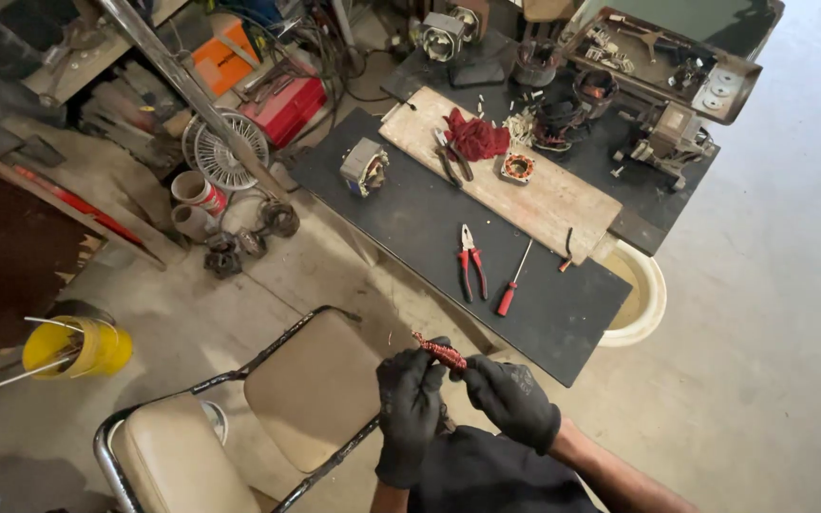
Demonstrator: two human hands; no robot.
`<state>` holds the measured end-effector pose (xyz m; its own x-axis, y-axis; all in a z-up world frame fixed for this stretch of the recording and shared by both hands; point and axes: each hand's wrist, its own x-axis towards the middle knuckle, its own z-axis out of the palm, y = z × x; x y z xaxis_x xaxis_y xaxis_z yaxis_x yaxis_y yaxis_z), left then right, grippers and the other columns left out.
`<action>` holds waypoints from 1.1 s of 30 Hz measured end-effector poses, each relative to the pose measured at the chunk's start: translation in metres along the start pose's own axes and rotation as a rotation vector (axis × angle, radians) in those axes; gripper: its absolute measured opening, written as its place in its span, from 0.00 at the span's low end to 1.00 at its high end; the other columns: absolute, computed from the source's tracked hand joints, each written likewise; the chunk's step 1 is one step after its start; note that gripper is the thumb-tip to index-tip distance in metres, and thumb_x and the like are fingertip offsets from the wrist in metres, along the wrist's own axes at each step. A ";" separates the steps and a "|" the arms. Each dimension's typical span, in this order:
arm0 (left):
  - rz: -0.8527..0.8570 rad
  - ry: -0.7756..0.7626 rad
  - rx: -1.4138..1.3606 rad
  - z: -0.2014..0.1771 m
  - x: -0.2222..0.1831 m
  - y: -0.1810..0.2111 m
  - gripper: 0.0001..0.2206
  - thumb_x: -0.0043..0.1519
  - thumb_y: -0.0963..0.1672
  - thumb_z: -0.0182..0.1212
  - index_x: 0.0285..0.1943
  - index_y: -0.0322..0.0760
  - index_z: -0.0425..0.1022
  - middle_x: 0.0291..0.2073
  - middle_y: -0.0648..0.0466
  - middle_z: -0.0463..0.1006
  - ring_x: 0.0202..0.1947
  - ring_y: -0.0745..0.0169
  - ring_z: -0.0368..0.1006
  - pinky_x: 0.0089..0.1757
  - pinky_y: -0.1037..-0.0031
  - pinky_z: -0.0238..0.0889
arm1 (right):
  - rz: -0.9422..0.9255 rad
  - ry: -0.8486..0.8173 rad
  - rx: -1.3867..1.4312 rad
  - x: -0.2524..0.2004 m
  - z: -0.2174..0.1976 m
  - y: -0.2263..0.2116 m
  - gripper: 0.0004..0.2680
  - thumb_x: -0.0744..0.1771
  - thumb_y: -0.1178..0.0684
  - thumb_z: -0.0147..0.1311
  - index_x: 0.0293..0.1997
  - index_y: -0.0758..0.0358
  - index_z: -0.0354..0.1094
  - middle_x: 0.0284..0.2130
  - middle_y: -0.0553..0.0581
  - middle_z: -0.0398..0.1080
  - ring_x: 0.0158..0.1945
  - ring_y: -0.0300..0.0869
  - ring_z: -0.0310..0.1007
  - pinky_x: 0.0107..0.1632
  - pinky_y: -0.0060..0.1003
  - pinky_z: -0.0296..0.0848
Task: Repairing an electronic component by inspecting the housing and manipulating wires with pliers
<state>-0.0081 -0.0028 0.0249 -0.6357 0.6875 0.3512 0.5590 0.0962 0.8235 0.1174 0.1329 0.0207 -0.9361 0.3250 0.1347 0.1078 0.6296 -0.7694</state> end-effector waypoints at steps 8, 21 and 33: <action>-0.029 -0.057 -0.205 -0.013 -0.004 0.008 0.14 0.71 0.44 0.48 0.52 0.38 0.81 0.55 0.53 0.82 0.62 0.55 0.65 0.65 0.64 0.50 | 0.333 -0.536 1.185 -0.008 -0.005 0.015 0.18 0.72 0.42 0.42 0.25 0.61 0.57 0.13 0.48 0.53 0.18 0.33 0.49 0.23 0.29 0.49; 0.043 0.078 -0.134 -0.010 -0.003 -0.001 0.07 0.66 0.45 0.58 0.40 0.41 0.79 0.41 0.56 0.84 0.51 0.59 0.77 0.71 0.58 0.42 | 0.040 -0.078 0.236 -0.010 0.003 0.009 0.14 0.71 0.43 0.39 0.38 0.56 0.71 0.17 0.46 0.65 0.19 0.39 0.64 0.27 0.36 0.65; -0.387 0.072 -0.441 -0.004 -0.006 -0.012 0.13 0.67 0.48 0.53 0.47 0.40 0.82 0.40 0.54 0.84 0.41 0.64 0.78 0.39 0.70 0.72 | -0.064 0.070 0.054 -0.009 0.020 0.007 0.12 0.65 0.60 0.41 0.54 0.60 0.63 0.24 0.43 0.70 0.23 0.39 0.72 0.32 0.36 0.70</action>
<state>-0.0129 -0.0114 0.0148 -0.7922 0.6102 0.0051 0.0151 0.0112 0.9998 0.1203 0.1203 0.0019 -0.9147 0.3349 0.2261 0.0289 0.6123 -0.7901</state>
